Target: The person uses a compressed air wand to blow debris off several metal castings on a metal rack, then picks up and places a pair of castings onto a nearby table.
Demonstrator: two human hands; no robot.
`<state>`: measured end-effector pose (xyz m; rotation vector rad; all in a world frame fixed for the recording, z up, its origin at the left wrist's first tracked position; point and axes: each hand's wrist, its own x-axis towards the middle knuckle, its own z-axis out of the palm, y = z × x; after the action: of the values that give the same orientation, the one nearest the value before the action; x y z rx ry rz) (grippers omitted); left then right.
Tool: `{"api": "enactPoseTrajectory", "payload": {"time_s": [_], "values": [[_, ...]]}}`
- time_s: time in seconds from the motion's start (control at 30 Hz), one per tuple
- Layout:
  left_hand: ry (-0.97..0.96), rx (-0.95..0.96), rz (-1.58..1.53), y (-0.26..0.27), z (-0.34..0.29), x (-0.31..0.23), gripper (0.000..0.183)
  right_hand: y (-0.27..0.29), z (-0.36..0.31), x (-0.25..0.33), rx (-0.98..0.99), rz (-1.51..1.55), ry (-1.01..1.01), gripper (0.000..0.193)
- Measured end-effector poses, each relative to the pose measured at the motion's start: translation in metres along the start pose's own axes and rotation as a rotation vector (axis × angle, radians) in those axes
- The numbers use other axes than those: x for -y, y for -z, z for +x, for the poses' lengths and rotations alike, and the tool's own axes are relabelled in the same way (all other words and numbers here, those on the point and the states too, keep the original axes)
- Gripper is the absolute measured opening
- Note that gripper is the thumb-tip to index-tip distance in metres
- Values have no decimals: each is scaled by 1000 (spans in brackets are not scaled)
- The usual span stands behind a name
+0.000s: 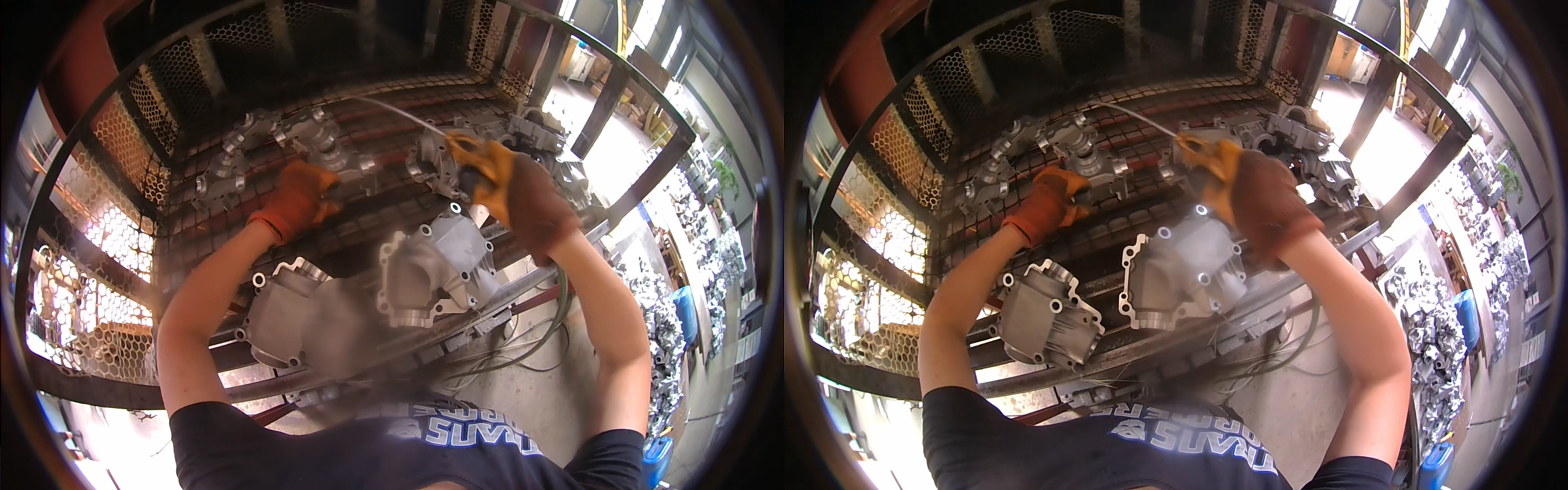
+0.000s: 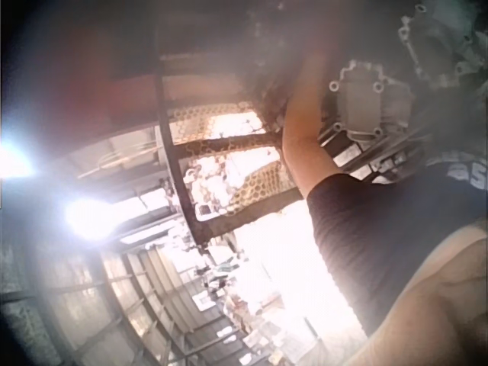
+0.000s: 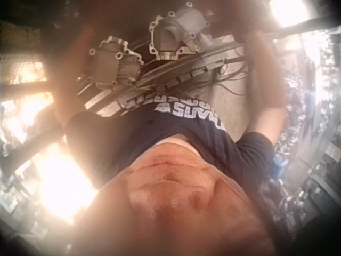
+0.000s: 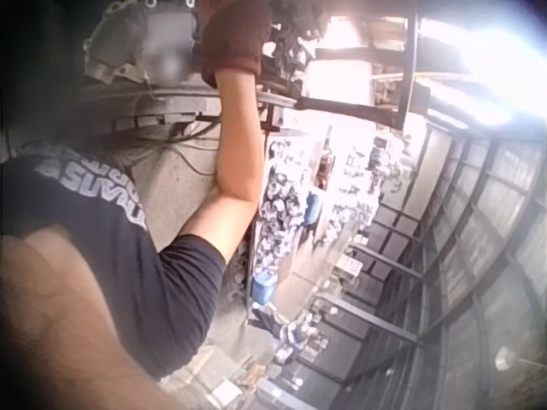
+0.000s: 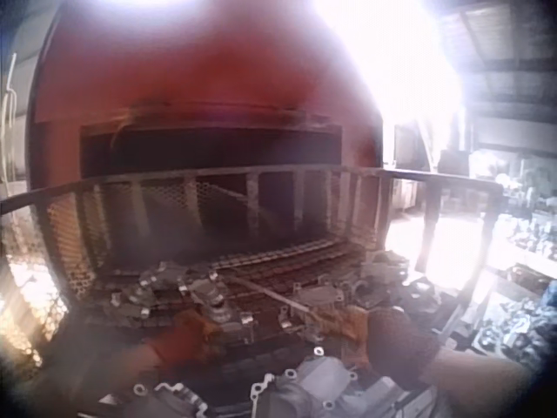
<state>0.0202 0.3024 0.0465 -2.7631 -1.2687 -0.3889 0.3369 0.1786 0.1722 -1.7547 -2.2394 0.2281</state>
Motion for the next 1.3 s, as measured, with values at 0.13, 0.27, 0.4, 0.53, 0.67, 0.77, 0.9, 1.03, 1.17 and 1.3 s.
{"api": "enactPoseTrajectory", "payload": {"time_s": [0.13,0.27,0.4,0.53,0.67,0.77,0.9,1.03,1.17,1.3], "values": [[-98,-7,-20,5,4,1,31,10,-43,-10,5,-17,-76,36],[-114,-67,-109,6,-3,-2,37,-4,-58,-27,12,-37,-30,32],[2,21,-172,9,0,-3,35,-7,-62,-14,-77,-8,-73,35],[135,17,-722,20,15,15,34,-12,-62,-16,-153,63,-86,30],[333,137,-954,66,78,49,46,-9,-68,-40,-345,224,-155,30],[301,7,-1132,55,81,134,58,-17,-76,-33,-407,331,-174,30],[625,-165,-668,32,87,159,69,-19,-83,-26,-279,307,-183,28],[799,2,-334,-6,88,166,97,-24,-69,-18,-245,255,-160,27],[701,183,113,4,65,84,105,-9,-56,0,-2,244,-33,27],[377,73,539,-1,71,67,99,-13,-35,8,-99,-193,-215,34]]}}
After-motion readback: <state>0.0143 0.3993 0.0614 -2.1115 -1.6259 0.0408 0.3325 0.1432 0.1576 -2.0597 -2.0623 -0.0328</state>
